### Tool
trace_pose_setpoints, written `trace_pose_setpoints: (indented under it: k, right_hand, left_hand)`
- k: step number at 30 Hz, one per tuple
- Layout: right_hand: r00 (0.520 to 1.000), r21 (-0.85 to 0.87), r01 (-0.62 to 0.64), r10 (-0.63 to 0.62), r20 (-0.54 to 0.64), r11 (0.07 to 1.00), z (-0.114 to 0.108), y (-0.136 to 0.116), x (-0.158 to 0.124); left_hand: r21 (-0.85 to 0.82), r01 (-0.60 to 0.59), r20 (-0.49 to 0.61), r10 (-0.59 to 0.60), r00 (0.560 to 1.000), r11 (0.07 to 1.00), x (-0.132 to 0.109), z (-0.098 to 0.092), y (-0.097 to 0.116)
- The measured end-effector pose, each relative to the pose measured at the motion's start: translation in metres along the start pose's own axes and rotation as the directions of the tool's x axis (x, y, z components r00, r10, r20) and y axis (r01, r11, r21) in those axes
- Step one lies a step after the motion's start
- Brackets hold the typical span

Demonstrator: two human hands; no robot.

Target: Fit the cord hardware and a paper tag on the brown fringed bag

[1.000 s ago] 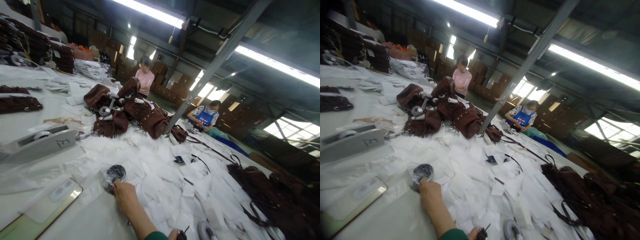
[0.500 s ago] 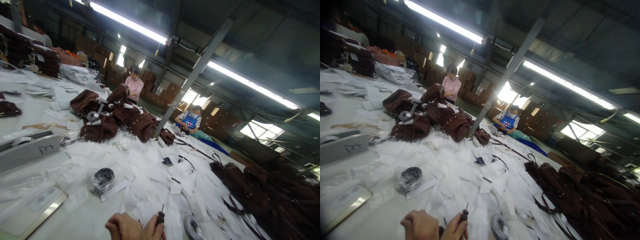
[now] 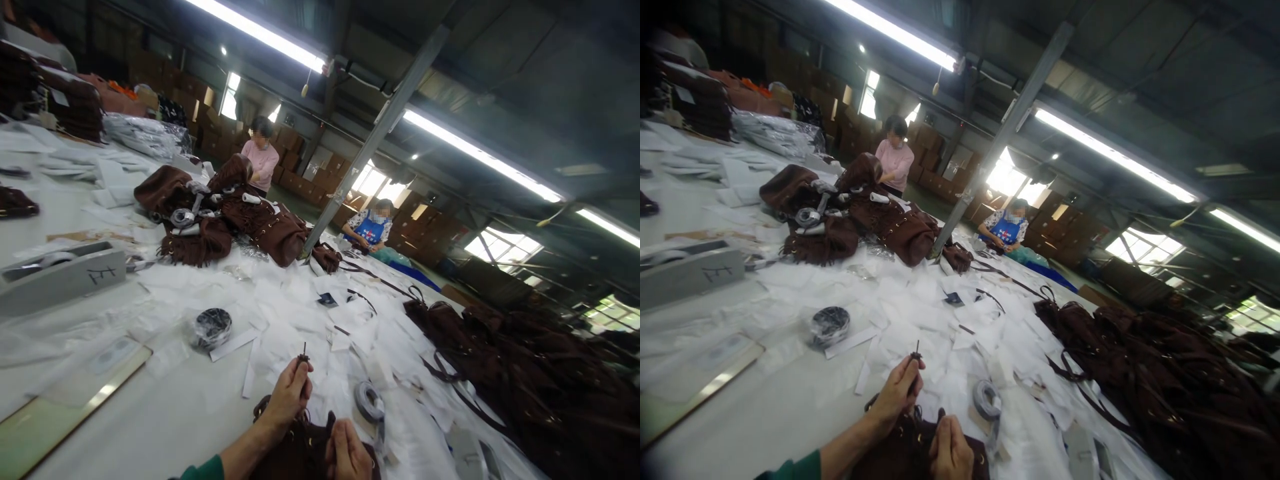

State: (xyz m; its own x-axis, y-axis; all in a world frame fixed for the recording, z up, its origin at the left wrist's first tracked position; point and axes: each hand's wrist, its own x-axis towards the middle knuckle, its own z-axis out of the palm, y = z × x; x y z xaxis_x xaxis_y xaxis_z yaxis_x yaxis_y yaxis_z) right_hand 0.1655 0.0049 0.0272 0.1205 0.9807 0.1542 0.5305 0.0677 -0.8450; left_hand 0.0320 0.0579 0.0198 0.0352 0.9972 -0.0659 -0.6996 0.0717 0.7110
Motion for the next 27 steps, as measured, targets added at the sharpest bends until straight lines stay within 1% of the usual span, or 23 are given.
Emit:
trace_pose_setpoints:
  k: [3, 5, 8, 10, 11, 14, 19, 23, 27]
  right_hand:
    - [0.999, -0.038, -0.028, 0.029, 0.032, 0.999, 0.005, 0.002, 0.003]
    - [0.998, -0.05, -0.065, 0.066, 0.02, 0.997, 0.001, -0.003, 0.015]
    - [0.992, 0.054, -0.126, 0.126, -0.003, 0.991, -0.01, -0.017, 0.049]
    - [0.994, 0.128, -0.108, 0.108, 0.005, 0.986, -0.012, -0.027, 0.078]
    - [0.997, 0.127, -0.082, 0.081, 0.009, 0.989, -0.011, -0.029, 0.092]
    - [1.0, -0.008, -0.005, 0.005, 0.012, 1.0, 0.003, -0.03, 0.129]
    - [1.0, -0.214, 0.008, -0.001, 0.031, 0.977, 0.032, -0.02, 0.173]
    - [0.995, -0.379, 0.01, 0.029, 0.096, 0.925, 0.046, -0.016, 0.198]
    - [0.976, -0.475, 0.037, 0.072, 0.208, 0.879, 0.052, -0.013, 0.211]
  left_hand:
    - [-0.076, 0.053, -0.039, -0.056, 0.998, 0.996, 0.003, -0.006, 0.0]
    - [-0.11, 0.075, -0.069, -0.083, 0.994, 0.991, 0.005, -0.008, -0.003]
    - [-0.121, 0.083, -0.09, -0.094, 0.991, 0.989, 0.008, -0.008, -0.006]
    - [-0.112, 0.094, -0.087, -0.104, 0.991, 0.989, 0.01, -0.006, -0.007]
    - [-0.106, 0.099, -0.085, -0.108, 0.991, 0.989, 0.011, -0.006, -0.008]
    - [-0.09, 0.105, -0.084, -0.112, 0.99, 0.99, 0.013, -0.005, -0.012]
    - [-0.051, 0.114, -0.08, -0.118, 0.99, 0.992, 0.022, -0.008, -0.025]
    - [-0.02, 0.128, -0.068, -0.129, 0.989, 0.992, 0.026, -0.01, -0.028]
    - [0.001, 0.126, -0.077, -0.126, 0.989, 0.992, 0.022, -0.007, -0.024]
